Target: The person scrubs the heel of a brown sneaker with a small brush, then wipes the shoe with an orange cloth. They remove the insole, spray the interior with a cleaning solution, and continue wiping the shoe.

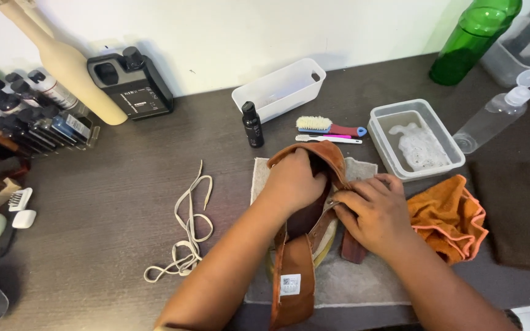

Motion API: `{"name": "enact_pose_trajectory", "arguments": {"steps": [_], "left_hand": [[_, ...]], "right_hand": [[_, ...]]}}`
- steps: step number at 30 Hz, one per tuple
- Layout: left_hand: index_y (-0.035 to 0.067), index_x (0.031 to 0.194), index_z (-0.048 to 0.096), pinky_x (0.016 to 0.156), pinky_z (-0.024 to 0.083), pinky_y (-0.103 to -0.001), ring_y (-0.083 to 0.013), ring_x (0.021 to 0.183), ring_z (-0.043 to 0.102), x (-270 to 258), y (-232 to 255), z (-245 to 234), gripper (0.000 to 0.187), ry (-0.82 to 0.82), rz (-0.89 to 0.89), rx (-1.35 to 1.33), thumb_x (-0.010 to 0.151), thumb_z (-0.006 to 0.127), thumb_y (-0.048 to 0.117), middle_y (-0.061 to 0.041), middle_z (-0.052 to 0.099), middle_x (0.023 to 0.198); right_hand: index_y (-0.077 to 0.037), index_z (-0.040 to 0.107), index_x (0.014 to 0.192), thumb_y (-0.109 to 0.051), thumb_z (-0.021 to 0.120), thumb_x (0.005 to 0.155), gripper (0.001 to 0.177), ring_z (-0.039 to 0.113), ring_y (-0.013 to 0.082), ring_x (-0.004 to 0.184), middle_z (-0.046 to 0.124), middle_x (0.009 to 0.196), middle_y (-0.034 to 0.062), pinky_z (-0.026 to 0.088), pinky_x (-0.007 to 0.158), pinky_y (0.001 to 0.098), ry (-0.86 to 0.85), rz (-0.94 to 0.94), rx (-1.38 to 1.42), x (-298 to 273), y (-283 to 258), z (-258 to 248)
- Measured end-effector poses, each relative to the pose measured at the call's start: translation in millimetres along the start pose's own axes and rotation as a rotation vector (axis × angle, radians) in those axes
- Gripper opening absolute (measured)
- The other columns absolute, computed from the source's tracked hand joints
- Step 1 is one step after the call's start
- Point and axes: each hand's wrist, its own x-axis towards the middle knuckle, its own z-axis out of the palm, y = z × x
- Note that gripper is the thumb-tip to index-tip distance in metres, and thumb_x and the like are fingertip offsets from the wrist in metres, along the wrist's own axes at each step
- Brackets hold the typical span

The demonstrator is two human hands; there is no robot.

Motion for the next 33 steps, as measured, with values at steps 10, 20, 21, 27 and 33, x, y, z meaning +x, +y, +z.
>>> {"name": "enact_pose_trajectory", "arguments": {"steps": [10, 20, 21, 27, 33], "left_hand": [[-0.011, 0.132, 0.055, 0.107, 0.05, -0.062, -0.0458, 0.124, 0.068, 13, -5, 18, 0.054, 0.0, -0.066, 0.106, 0.096, 0.058, 0.029, -0.03, 0.071, 0.124], [-0.016, 0.126, 0.059, 0.099, 0.058, -0.057, -0.0482, 0.122, 0.069, 8, 1, 10, 0.05, 0.028, -0.04, -0.078, 0.091, 0.062, 0.019, -0.033, 0.07, 0.121], [-0.016, 0.126, 0.059, 0.099, 0.058, -0.057, -0.0482, 0.122, 0.069, 9, 0, 9, 0.05, 0.028, -0.038, -0.078, 0.091, 0.062, 0.019, -0.033, 0.07, 0.121], [-0.014, 0.121, 0.068, 0.091, 0.063, -0.055, -0.0465, 0.115, 0.072, 9, 2, -4, 0.046, 0.019, -0.008, 0.023, 0.089, 0.062, 0.019, -0.03, 0.073, 0.113], [-0.016, 0.124, 0.068, 0.094, 0.06, -0.057, -0.0487, 0.116, 0.071, -1, 12, -12, 0.048, -0.018, -0.004, 0.048, 0.09, 0.061, 0.017, -0.033, 0.073, 0.115]], "right_hand": [[-0.024, 0.075, 0.096, -0.035, 0.076, 0.089, 0.013, 0.071, 0.0213, 0.096, 0.073, 0.094, 0.0, 0.043, 0.104, 0.0505, -0.017, 0.02, -0.008, 4, -4, -3], [-0.025, 0.075, 0.098, -0.035, 0.076, 0.088, 0.015, 0.071, 0.022, 0.094, 0.075, 0.098, -0.0007, 0.043, 0.102, 0.0515, 0.005, 0.021, -0.003, 2, -4, -7], [-0.025, 0.075, 0.098, -0.035, 0.076, 0.088, 0.015, 0.071, 0.022, 0.094, 0.075, 0.098, -0.0007, 0.043, 0.102, 0.0515, 0.006, 0.022, -0.005, 1, -3, -6], [-0.027, 0.074, 0.1, -0.038, 0.075, 0.087, 0.017, 0.071, 0.0197, 0.095, 0.075, 0.1, -0.0029, 0.042, 0.103, 0.0511, -0.003, 0.016, -0.047, 1, -1, -10], [-0.025, 0.074, 0.099, -0.036, 0.076, 0.087, 0.017, 0.071, 0.0206, 0.093, 0.075, 0.098, -0.0011, 0.041, 0.104, 0.0525, 0.01, 0.022, -0.029, 1, -3, -10]]}}
